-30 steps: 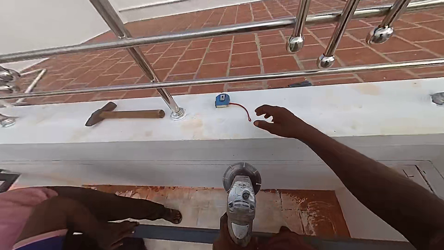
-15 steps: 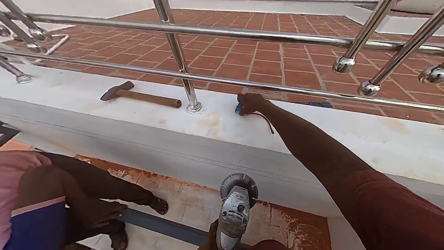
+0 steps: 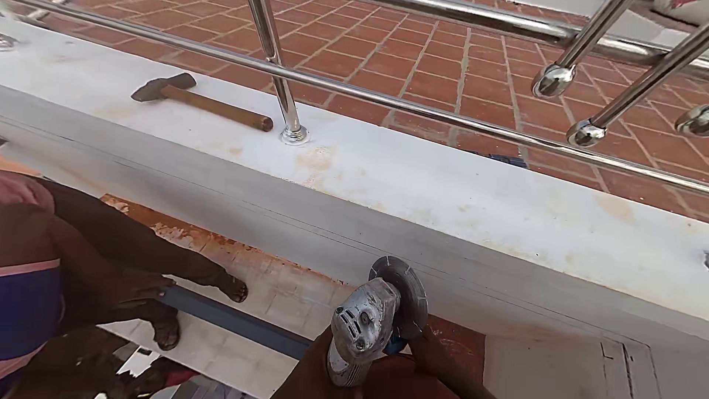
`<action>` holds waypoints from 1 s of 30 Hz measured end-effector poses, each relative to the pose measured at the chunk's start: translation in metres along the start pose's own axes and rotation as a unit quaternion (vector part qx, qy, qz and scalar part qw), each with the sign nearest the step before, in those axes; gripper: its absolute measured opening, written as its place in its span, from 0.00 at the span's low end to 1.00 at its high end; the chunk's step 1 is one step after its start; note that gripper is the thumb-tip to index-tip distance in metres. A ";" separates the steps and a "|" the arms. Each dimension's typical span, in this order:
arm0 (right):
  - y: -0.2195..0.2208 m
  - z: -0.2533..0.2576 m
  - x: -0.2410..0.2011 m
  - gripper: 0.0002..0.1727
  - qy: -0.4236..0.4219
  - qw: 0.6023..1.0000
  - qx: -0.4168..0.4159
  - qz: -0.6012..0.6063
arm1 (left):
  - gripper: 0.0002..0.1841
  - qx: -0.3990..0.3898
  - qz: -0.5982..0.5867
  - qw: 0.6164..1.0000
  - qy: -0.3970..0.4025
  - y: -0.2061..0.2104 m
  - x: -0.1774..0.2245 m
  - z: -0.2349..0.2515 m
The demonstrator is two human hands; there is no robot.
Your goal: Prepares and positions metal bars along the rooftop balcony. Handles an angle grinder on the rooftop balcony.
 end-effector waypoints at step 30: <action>0.030 -0.018 -0.017 0.22 -0.325 0.812 0.091 -0.477 | 0.47 -0.043 -0.079 0.996 -0.026 0.016 -0.030 -0.001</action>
Point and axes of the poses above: each hand's wrist, its own z-axis towards the middle knuckle, its own y-axis out of the palm, x = y × z, the point moved 7 cm from there along z, towards the middle knuckle, and after that the axes turned 9 degrees about -x, right-handed, at the moved point
